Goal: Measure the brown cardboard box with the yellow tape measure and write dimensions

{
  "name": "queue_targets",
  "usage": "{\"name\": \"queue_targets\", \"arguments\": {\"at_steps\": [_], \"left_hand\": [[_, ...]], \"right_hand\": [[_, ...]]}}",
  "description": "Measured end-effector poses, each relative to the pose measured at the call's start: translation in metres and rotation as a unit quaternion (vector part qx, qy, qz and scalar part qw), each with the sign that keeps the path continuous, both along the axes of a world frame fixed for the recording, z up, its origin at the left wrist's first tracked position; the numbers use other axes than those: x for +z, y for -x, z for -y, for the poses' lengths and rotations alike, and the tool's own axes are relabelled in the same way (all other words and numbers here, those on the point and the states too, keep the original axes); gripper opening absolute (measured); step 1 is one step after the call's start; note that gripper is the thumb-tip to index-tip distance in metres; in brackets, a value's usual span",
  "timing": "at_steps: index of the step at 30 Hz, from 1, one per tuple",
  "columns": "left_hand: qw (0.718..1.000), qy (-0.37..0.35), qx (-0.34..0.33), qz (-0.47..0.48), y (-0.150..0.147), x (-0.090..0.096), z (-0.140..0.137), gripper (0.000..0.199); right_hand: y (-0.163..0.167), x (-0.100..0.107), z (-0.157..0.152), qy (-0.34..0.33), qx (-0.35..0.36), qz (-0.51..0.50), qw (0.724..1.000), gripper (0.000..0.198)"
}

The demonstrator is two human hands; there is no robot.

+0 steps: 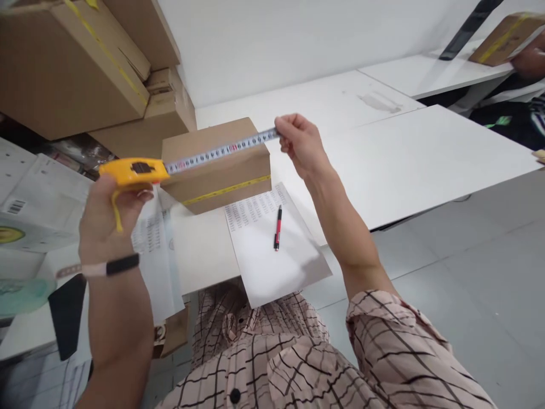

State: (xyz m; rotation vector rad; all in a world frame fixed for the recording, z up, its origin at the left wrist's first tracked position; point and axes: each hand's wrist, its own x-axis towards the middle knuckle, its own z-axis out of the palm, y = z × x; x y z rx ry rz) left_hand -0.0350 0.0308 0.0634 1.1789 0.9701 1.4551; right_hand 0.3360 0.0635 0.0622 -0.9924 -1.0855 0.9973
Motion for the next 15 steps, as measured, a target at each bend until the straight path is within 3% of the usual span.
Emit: {"name": "queue_targets", "arguments": {"at_steps": [3, 6, 10, 15], "left_hand": [[0.994, 0.065, 0.071, 0.045, 0.008, 0.007, -0.044, 0.036], [0.986, 0.123, 0.100, 0.058, 0.007, 0.000, -0.062, 0.037], [0.981, 0.118, 0.115, 0.101, -0.001, -0.010, -0.060, 0.029], [0.975, 0.112, 0.148, 0.119, -0.011, -0.006, -0.061, 0.022]], "right_hand": [[0.006, -0.002, -0.053, -0.005, -0.029, 0.028, 0.999, 0.031], [0.017, -0.019, -0.087, 0.007, -0.054, 0.065, 0.996, 0.025], [0.027, -0.040, -0.099, 0.065, -0.060, 0.134, 0.987, 0.020], [0.030, -0.046, -0.092, 0.162, 0.051, 0.107, 0.980, 0.029]]}}
